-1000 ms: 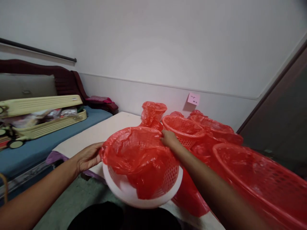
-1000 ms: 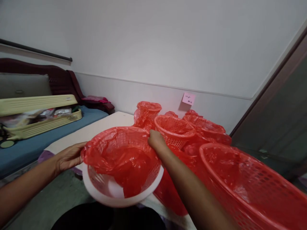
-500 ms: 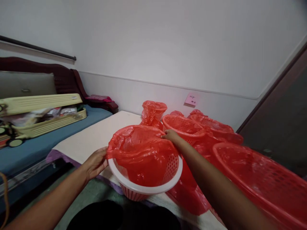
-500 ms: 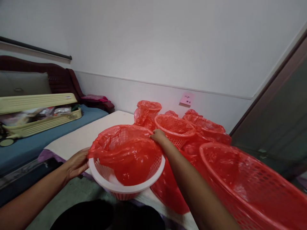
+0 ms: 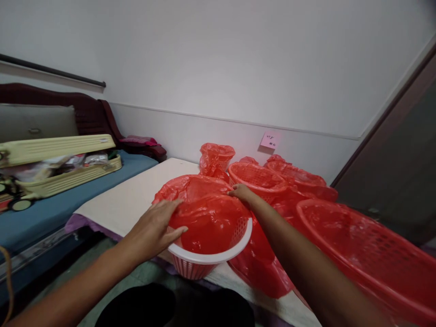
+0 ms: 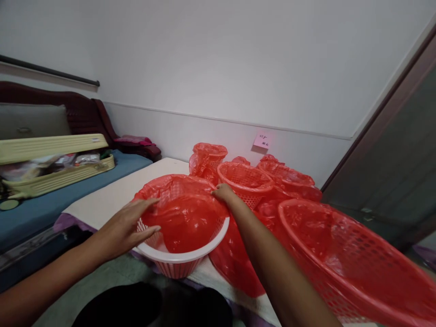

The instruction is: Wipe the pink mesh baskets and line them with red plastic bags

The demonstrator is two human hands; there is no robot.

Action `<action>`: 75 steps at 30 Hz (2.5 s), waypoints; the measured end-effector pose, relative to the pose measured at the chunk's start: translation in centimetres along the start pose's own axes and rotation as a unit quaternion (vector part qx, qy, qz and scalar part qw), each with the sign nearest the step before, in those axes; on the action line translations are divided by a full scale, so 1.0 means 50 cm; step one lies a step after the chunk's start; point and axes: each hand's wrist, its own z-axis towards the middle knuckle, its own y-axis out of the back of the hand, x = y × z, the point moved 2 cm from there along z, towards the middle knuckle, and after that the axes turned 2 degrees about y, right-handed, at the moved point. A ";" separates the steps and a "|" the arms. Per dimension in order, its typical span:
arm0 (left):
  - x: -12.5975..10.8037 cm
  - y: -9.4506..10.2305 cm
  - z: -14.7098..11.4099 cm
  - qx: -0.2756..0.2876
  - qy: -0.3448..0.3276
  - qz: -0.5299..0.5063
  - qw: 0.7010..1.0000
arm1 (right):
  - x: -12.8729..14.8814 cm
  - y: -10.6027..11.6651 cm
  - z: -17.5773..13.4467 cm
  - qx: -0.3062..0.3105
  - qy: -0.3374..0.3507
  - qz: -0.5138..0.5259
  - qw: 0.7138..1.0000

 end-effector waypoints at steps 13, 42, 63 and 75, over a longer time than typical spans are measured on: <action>0.009 -0.006 -0.110 -0.049 -0.162 0.054 0.984 | -0.012 -0.002 -0.026 -0.006 -0.021 0.060 0.998; 0.031 -0.036 -0.130 -0.110 -0.080 0.042 0.990 | -0.076 -0.021 -0.358 -0.212 0.541 -0.148 0.801; 0.041 -0.032 -0.144 -0.080 -0.063 -0.081 0.991 | -0.126 -0.069 -0.372 -0.105 0.484 -0.089 0.864; -0.002 -0.043 -0.169 -0.071 -0.049 -0.041 0.995 | -0.006 0.011 -0.434 -0.176 0.471 -0.012 0.865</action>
